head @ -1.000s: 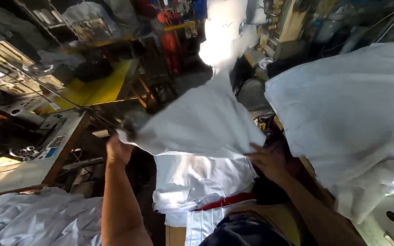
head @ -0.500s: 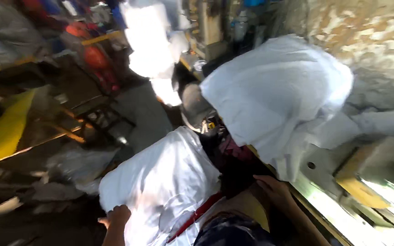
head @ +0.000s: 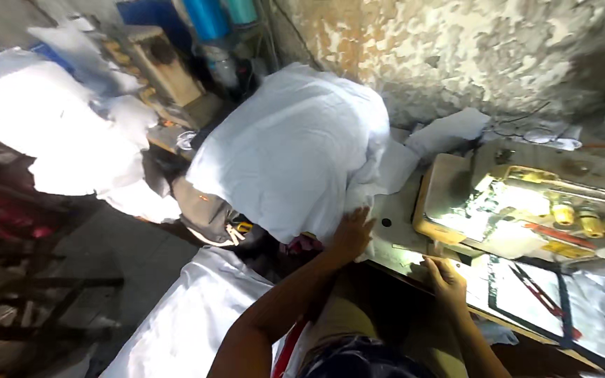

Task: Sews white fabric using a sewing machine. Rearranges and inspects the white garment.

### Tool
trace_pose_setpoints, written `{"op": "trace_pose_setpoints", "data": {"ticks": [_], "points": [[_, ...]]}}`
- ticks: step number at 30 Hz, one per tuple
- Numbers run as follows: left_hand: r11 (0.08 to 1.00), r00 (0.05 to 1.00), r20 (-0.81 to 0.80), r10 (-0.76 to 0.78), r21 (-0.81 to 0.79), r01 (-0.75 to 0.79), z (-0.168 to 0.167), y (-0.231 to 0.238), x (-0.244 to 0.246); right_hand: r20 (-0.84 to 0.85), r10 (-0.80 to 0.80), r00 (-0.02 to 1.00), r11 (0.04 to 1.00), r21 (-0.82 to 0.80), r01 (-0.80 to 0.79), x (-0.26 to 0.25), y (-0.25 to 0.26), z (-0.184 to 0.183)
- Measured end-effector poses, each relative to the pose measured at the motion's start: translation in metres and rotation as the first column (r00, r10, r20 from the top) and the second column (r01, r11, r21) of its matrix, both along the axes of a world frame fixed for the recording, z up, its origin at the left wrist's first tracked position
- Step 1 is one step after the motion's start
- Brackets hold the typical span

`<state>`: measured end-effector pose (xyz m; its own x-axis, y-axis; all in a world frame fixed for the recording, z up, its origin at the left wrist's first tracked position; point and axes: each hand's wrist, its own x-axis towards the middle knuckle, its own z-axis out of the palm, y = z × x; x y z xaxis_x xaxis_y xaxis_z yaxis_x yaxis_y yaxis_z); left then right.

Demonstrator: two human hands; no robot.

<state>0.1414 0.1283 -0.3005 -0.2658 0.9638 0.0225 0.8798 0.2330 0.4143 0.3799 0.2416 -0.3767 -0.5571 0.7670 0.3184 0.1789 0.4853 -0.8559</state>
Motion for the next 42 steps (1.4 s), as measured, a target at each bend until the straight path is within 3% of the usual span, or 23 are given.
{"op": "trace_pose_setpoints", "data": {"ticks": [2, 4, 9, 13, 15, 18, 21, 24, 27, 32, 37, 39, 41, 42], "points": [[0.994, 0.992, -0.075, 0.104, -0.034, -0.107, -0.001, 0.025, -0.02, -0.006, -0.005, 1.0, 1.0, 0.021, 0.006, -0.003, 0.0, -0.004], [0.958, 0.975, -0.097, 0.201, -0.19, -0.216, 0.011, 0.038, -0.037, -0.001, -0.006, 1.0, 0.999, 0.04, 0.006, -0.005, 0.0, -0.006], [0.847, 0.94, -0.081, 0.331, -0.413, -0.334, 0.021, 0.04, -0.06, -0.01, -0.014, 1.0, 0.998, 0.062, 0.014, -0.007, 0.001, -0.008], [0.855, 0.962, 0.131, 0.242, -0.497, -0.147, 0.035, 0.038, -0.074, -0.007, -0.029, 1.0, 0.996, 0.079, 0.029, -0.008, 0.0, -0.01], [0.851, 0.976, 0.157, 0.152, -0.523, -0.049, 0.051, 0.045, -0.07, 0.008, -0.037, 0.999, 0.998, 0.044, 0.037, -0.009, 0.001, -0.008], [0.914, 0.995, 0.09, 0.035, -0.406, 0.005, 0.074, 0.07, -0.06, 0.057, -0.036, 0.998, 0.997, -0.072, 0.04, -0.012, 0.003, 0.0], [0.97, 0.989, -0.073, -0.129, -0.216, 0.11, 0.063, 0.116, -0.061, 0.043, -0.053, 0.998, 0.997, -0.057, 0.056, -0.014, 0.003, -0.003], [0.953, 0.949, -0.203, -0.24, -0.234, 0.191, 0.037, 0.168, -0.061, 0.003, -0.075, 0.997, 0.996, 0.057, 0.075, -0.012, 0.001, -0.007], [0.945, 0.946, -0.234, -0.224, -0.291, 0.151, 0.018, 0.205, -0.057, -0.038, -0.09, 0.995, 0.987, 0.129, 0.094, -0.013, 0.0, -0.01], [0.956, 0.999, -0.048, -0.014, -0.295, -0.001, 0.004, 0.23, -0.062, -0.018, -0.057, 0.998, 0.98, 0.19, 0.059, -0.013, -0.003, -0.008], [0.967, 0.993, -0.059, -0.102, -0.238, 0.085, -0.005, 0.232, -0.072, -0.004, -0.044, 0.999, 0.982, 0.183, 0.044, -0.011, -0.007, -0.007], [0.981, 0.997, -0.054, -0.055, -0.189, 0.044, -0.01, 0.232, -0.081, -0.006, -0.041, 0.999, 0.981, 0.189, 0.042, -0.011, -0.009, -0.006], [0.99, 0.981, 0.139, 0.132, -0.071, -0.124, -0.003, 0.232, -0.093, -0.013, -0.045, 0.999, 0.978, 0.202, 0.046, -0.011, -0.008, -0.008], [0.969, 0.928, 0.299, 0.224, 0.028, -0.244, 0.006, 0.229, -0.098, -0.018, -0.044, 0.999, 0.977, 0.209, 0.047, -0.011, -0.008, -0.009]]}}
